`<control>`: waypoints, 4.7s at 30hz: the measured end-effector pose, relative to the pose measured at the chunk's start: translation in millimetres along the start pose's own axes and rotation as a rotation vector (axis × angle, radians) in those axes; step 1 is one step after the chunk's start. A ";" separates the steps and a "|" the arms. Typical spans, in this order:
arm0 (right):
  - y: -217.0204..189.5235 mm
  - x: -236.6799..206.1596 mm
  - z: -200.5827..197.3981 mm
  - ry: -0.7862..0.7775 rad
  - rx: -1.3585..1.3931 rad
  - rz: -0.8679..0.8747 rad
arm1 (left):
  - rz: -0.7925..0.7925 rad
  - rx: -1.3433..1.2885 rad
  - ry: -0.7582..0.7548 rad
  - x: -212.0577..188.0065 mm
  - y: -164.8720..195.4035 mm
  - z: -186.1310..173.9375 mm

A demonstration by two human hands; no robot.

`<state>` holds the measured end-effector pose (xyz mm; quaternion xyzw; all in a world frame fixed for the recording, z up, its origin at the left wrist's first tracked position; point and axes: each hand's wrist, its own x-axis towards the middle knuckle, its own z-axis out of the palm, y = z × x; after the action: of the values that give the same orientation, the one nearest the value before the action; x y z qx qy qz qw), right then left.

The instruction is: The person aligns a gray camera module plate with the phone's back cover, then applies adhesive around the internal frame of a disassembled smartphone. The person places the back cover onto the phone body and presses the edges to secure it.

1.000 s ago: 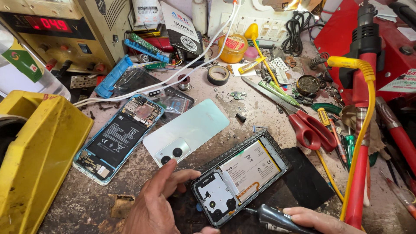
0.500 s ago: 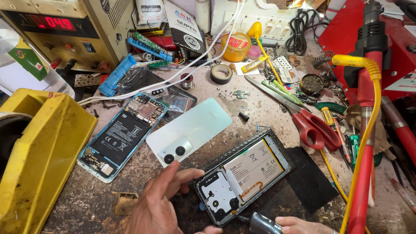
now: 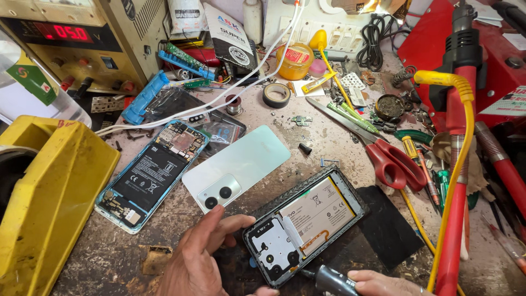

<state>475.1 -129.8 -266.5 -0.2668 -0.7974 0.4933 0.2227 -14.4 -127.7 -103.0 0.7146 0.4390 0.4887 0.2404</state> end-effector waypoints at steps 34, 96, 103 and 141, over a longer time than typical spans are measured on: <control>-160.0 72.8 10.9 0.708 -0.585 -0.018 | 0.055 -0.067 0.004 -5.8 -20.3 5.1; -206.9 106.6 -0.4 1.059 -0.683 0.260 | 0.012 -0.101 0.143 -10.0 -18.7 15.5; -221.6 118.2 7.5 1.109 -0.781 0.428 | 0.022 -0.107 0.142 -9.4 -21.5 16.2; -250.0 213.9 -79.0 0.878 -1.114 0.080 | 0.075 0.086 0.031 -3.3 -10.8 0.8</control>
<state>310.3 -31.8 12.2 -0.5444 -0.7571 -0.1332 0.3357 -18.4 -125.0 -113.3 0.7326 0.4361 0.4891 0.1841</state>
